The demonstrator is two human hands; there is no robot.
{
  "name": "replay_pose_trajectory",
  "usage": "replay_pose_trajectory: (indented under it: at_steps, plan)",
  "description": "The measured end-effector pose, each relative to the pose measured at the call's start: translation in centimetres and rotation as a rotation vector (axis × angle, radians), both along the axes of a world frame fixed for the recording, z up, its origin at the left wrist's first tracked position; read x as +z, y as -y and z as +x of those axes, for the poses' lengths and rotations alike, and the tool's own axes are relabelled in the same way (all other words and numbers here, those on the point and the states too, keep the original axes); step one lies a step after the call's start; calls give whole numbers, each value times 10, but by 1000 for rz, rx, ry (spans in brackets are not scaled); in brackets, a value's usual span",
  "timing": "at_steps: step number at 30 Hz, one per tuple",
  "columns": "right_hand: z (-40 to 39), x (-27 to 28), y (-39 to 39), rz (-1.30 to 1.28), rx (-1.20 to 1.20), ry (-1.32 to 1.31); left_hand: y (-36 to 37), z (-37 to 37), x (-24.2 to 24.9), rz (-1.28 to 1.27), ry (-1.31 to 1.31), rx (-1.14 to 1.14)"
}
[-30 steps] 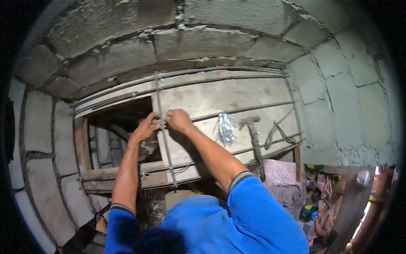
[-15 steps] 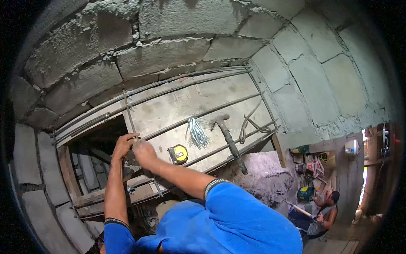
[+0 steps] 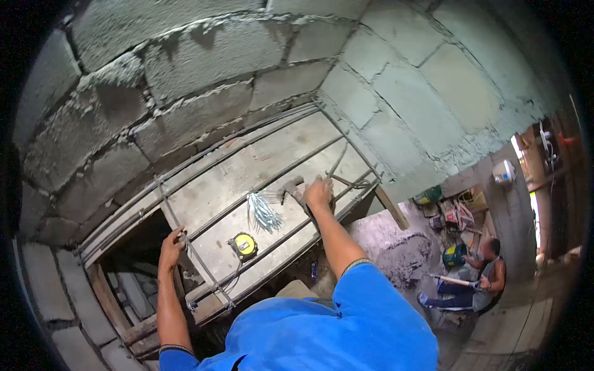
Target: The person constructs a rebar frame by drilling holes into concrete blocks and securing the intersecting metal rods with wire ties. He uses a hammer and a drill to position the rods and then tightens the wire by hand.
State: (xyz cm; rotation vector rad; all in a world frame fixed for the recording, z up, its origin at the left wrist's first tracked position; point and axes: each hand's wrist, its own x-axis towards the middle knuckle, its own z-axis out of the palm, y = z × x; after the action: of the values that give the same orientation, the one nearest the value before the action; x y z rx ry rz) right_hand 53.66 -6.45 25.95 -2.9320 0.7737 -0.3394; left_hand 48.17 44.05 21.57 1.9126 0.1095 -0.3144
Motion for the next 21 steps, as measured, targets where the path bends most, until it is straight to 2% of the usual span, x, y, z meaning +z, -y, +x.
replay_pose_trajectory:
  at_steps: [1,3,5,6,7,8,9,10,12,14,15,16,17,19,20,21]
  plan:
    - [-2,3,11,3,-21,7,2,0,2,-6,-20,29]
    - [-5,-9,29,147,-166,-149,5,7,-5,-26,-37,26]
    - [1,-40,51,62,-123,-152,-3,9,-8,163,-13,-59]
    - [8,-62,68,43,-92,-136,3,9,5,154,-10,-33]
    - [10,-54,67,304,-314,-43,-4,16,-10,207,-18,-104]
    - [11,-56,75,320,-267,-144,-6,14,-4,230,77,-158]
    - [13,-77,93,285,-161,-195,-8,15,-3,201,32,-167]
    - [17,-98,114,227,-76,-208,-11,15,-4,243,80,-227]
    - [18,-118,140,25,105,-145,-14,12,-25,166,109,-180]
    - [10,-73,117,84,39,-15,-9,8,-7,127,40,-149]
    - [7,-53,111,160,-18,-36,-9,7,-6,149,59,-142]
    - [3,-59,120,228,-69,167,-8,8,-5,146,35,-132]
    - [-2,-51,123,249,-154,141,-8,7,-6,140,16,-125]
    - [-28,-30,124,258,-47,149,-10,4,-10,133,48,-103]
    - [-43,-16,99,302,-48,328,-11,3,-12,136,87,-115]
    - [-57,-4,87,288,-68,358,-10,1,-9,126,87,-93]
